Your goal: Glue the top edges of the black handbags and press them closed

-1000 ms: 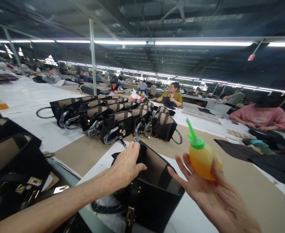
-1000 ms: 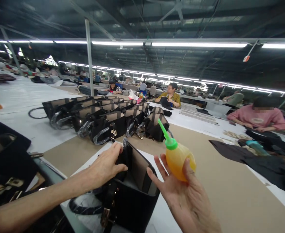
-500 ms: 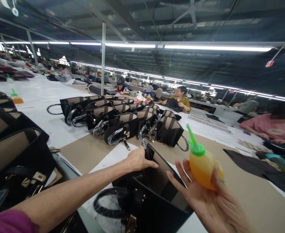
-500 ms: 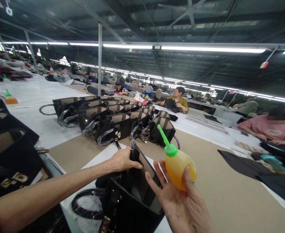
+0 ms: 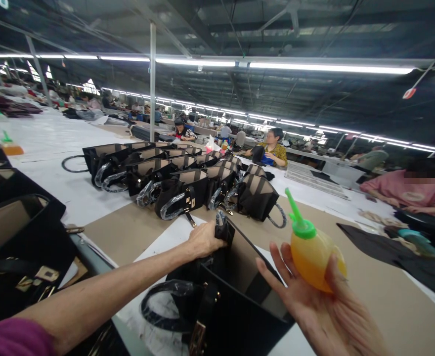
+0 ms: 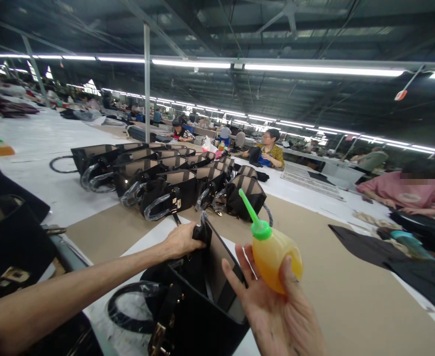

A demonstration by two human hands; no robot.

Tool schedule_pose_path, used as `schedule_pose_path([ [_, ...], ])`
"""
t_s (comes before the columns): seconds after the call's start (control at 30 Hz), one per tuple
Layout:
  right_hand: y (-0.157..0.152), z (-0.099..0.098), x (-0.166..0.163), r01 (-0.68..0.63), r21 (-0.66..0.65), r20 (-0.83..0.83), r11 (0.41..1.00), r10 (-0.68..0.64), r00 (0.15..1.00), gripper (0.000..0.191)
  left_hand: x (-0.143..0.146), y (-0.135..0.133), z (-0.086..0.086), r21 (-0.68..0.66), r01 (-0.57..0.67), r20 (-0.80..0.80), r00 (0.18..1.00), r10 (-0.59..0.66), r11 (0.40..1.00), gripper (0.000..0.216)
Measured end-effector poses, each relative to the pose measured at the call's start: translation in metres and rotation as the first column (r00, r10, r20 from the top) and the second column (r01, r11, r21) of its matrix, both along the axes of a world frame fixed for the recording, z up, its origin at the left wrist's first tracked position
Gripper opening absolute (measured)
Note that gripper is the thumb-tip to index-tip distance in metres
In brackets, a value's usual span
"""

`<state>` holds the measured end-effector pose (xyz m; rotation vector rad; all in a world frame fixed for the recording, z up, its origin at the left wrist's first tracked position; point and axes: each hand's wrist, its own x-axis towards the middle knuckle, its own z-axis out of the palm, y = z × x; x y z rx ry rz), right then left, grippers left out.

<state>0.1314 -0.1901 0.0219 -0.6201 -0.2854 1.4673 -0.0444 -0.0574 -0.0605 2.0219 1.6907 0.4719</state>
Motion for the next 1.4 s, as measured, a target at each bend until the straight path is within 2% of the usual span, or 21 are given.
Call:
schedule_pose_path([
  [0.07, 0.0, -0.001, 0.0, -0.007, 0.001, -0.014, 1.0, 0.007, 1.0, 0.034, 0.004, 0.001, -0.001, -0.006, 0.042, 0.068, 0.997, -0.042, 0.999, 0.061],
  [0.13, 0.0, -0.002, 0.0, -0.013, 0.012, -0.008, 1.0, 0.013, 1.0, 0.034, 0.009, 0.004, -0.003, -0.007, 0.051, 0.121, 0.991, -0.05, 0.999, 0.061],
  [0.27, -0.001, -0.001, 0.002, 0.0, 0.022, 0.014, 1.0, 0.0, 1.0, 0.031, 0.016, 0.015, -0.012, -0.004, 0.058, 0.213, 0.976, -0.055, 0.998, 0.046],
  [0.47, -0.001, 0.001, 0.005, 0.022, -0.031, -0.025, 0.999, -0.023, 0.999, 0.033, 0.018, 0.02, -0.024, 0.042, 0.156, 0.381, 0.91, -0.16, 0.987, 0.024],
  [0.57, 0.0, 0.001, 0.007, 0.031, -0.05, -0.056, 0.998, -0.034, 0.998, 0.036, 0.017, 0.019, -0.026, 0.083, 0.199, 0.441, 0.871, -0.216, 0.976, 0.025],
  [0.7, 0.001, 0.001, 0.011, 0.084, -0.087, -0.082, 0.993, -0.091, 0.992, 0.034, 0.014, 0.018, -0.018, 0.109, 0.243, 0.49, 0.831, -0.264, 0.964, 0.036],
  [0.8, -0.004, 0.005, 0.018, 0.111, -0.109, -0.104, 0.988, -0.122, 0.987, 0.037, 0.012, 0.018, 0.003, 0.118, 0.315, 0.493, 0.805, -0.331, 0.942, 0.033],
  [0.93, -0.018, 0.005, 0.032, 0.117, -0.092, -0.073, 0.989, -0.124, 0.99, 0.042, 0.012, 0.022, 0.05, 0.159, 0.485, 0.424, 0.753, -0.503, 0.86, 0.029],
  [1.0, -0.026, 0.001, 0.043, 0.09, -0.092, -0.038, 0.992, -0.094, 0.995, 0.053, 0.013, 0.028, 0.077, 0.148, 0.583, 0.343, 0.727, -0.594, 0.799, 0.025],
  [1.13, -0.038, -0.018, 0.072, 0.111, -0.117, 0.089, 0.987, -0.101, 0.991, 0.081, 0.022, 0.039, 0.116, 0.001, 0.757, 0.116, 0.649, -0.752, 0.653, 0.016],
  [1.23, -0.044, -0.033, 0.094, 0.144, -0.176, 0.228, 0.974, -0.102, 0.968, 0.086, 0.032, 0.041, 0.123, -0.149, 0.816, -0.037, 0.56, -0.828, 0.559, 0.02],
  [1.33, -0.051, -0.045, 0.106, 0.141, -0.21, 0.387, 0.968, -0.05, 0.921, 0.071, 0.041, 0.037, 0.11, -0.259, 0.826, -0.143, 0.48, -0.866, 0.501, 0.022],
  [1.4, -0.056, -0.051, 0.108, 0.162, -0.176, 0.516, 0.971, -0.049, 0.855, 0.064, 0.046, 0.036, 0.096, -0.295, 0.824, -0.19, 0.446, -0.875, 0.484, 0.025],
])
